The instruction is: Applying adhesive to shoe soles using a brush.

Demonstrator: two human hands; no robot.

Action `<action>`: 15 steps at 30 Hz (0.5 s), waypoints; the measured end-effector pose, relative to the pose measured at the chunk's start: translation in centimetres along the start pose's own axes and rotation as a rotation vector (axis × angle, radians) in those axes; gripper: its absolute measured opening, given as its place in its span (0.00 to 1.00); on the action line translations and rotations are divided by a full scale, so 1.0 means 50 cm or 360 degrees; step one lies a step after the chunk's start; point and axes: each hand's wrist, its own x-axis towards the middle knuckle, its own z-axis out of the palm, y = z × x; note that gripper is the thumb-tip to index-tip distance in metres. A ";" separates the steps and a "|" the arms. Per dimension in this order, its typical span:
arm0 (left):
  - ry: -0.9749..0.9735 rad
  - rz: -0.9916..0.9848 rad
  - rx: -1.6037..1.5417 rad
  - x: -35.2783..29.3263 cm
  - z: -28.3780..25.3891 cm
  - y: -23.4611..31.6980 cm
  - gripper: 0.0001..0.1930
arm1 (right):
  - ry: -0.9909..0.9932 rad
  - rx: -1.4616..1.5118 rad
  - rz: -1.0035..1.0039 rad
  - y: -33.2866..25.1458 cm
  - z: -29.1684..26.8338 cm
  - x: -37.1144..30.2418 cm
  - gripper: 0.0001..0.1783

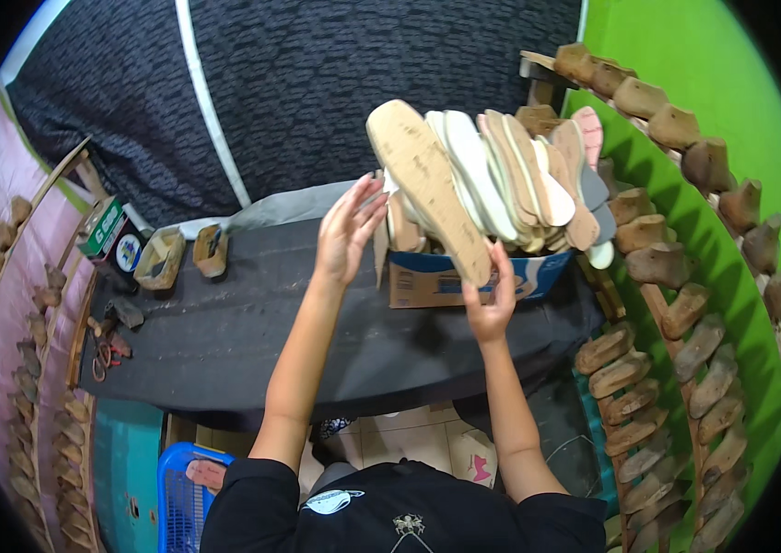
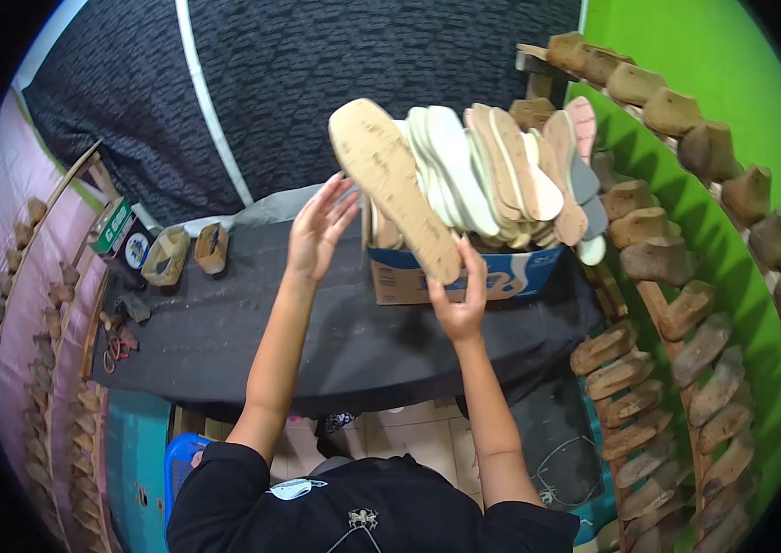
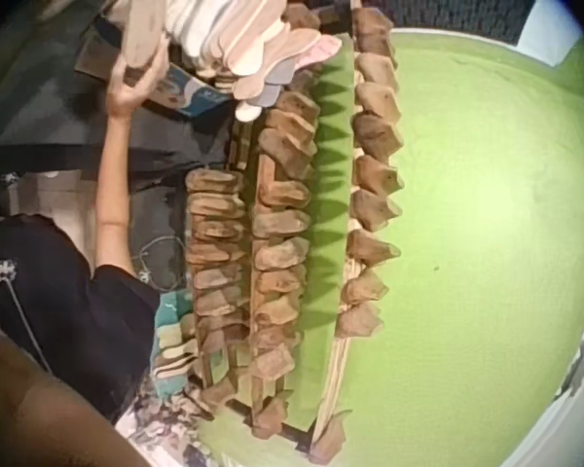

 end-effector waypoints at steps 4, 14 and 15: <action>0.0214 0.0161 -0.0050 -0.102 -0.149 0.103 0.20 | -0.0254 0.0060 -0.0186 -0.047 0.099 -0.056 0.28; 0.0886 -0.0015 -0.0021 -0.335 -0.483 0.239 0.23 | -0.1145 0.0286 -0.0204 -0.050 0.353 -0.146 0.28; 0.0911 -0.0008 -0.0021 -0.350 -0.507 0.248 0.23 | -0.1289 0.0309 -0.0207 -0.045 0.376 -0.151 0.27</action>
